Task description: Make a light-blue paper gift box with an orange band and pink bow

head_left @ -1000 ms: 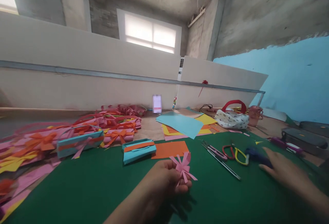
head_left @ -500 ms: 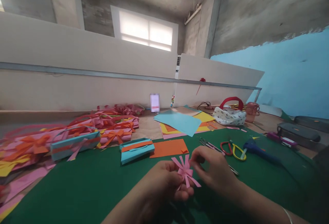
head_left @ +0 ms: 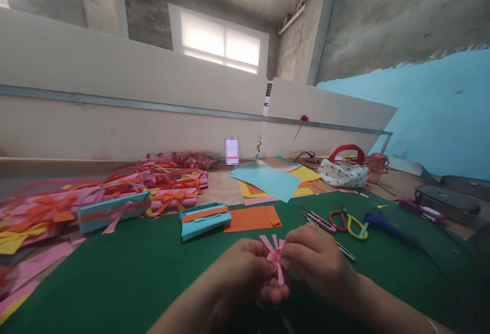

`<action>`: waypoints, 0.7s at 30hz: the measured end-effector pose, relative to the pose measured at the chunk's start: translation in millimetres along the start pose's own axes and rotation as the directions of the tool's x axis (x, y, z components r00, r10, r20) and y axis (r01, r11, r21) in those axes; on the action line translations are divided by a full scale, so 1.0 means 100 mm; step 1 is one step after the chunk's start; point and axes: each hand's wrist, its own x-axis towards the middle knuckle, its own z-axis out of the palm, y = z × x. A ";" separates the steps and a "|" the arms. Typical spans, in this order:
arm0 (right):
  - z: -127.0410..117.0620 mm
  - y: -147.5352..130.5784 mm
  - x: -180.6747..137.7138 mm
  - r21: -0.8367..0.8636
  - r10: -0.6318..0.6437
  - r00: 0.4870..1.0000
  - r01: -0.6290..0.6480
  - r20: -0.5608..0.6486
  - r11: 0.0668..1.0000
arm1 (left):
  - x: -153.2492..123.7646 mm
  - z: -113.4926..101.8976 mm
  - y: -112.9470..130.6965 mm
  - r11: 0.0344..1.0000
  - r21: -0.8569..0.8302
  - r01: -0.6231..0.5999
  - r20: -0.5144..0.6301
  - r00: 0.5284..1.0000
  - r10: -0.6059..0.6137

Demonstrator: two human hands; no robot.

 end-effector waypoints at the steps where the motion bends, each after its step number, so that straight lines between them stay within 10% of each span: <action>1: 0.00 0.00 0.00 0.016 0.005 1.000 -0.004 -0.005 1.000 | 0.01 -0.01 -0.01 1.000 0.000 -0.002 0.011 1.000 0.002; 21: 0.02 0.03 -0.09 0.162 0.076 0.996 -0.081 0.036 0.983 | 0.01 -0.02 0.00 0.998 0.045 0.043 0.008 0.999 -0.044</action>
